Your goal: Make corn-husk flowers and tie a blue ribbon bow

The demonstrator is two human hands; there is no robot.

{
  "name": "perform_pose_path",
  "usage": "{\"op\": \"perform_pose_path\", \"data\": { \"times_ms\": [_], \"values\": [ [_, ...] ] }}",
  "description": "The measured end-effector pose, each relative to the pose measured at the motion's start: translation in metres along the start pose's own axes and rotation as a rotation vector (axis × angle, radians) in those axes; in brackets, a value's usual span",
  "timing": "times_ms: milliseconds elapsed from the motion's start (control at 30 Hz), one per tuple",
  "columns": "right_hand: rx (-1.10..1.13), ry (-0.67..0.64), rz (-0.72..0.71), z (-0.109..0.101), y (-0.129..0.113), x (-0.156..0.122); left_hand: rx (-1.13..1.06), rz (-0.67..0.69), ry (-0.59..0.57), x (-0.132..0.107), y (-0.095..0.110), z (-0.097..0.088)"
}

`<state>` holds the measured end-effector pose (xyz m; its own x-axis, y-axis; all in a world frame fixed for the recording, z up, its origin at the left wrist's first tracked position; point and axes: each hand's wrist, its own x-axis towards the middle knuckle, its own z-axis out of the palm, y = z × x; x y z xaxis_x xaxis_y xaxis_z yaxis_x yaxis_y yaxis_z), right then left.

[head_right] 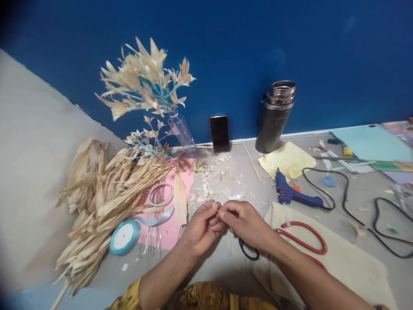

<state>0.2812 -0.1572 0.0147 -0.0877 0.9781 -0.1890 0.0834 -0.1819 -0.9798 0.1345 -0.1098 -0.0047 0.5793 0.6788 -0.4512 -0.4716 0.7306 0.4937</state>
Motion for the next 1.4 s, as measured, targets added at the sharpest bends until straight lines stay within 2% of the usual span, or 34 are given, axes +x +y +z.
{"op": "perform_pose_path", "data": {
  "times_ms": [300, 400, 700, 833, 933, 1033, 1200, 1300, 1400],
  "values": [
    [-0.034, 0.065, -0.030, -0.001, 0.006, 0.001, 0.009, 0.035, -0.005, 0.000, -0.001, -0.001],
    [-0.065, 0.043, -0.012, -0.001, 0.007, 0.000, 0.028, 0.018, -0.023, 0.000, -0.002, -0.001],
    [0.197, 0.052, 0.107, -0.001, 0.007, 0.004, 0.135, 0.074, -0.014, -0.001, -0.002, 0.000],
    [0.214, 0.147, 0.065, 0.000, 0.003, 0.004, 0.096, 0.099, 0.079, 0.000, -0.003, 0.000],
    [0.212, 0.198, 0.011, 0.002, -0.002, 0.001, 0.062, 0.088, 0.018, -0.002, -0.002, 0.002],
    [0.226, 0.208, -0.002, 0.006, -0.004, -0.001, 0.132, 0.090, -0.056, -0.005, -0.004, 0.003],
    [0.168, 0.242, -0.044, 0.009, -0.002, -0.001, 0.236, 0.197, -0.008, -0.005, -0.010, 0.003],
    [0.055, 0.283, -0.065, 0.008, 0.000, 0.000, 0.209, 0.180, 0.021, -0.003, -0.008, 0.002],
    [0.029, 0.224, -0.059, 0.007, 0.002, 0.000, 0.163, 0.130, 0.033, -0.001, -0.004, 0.001]
  ]
}}
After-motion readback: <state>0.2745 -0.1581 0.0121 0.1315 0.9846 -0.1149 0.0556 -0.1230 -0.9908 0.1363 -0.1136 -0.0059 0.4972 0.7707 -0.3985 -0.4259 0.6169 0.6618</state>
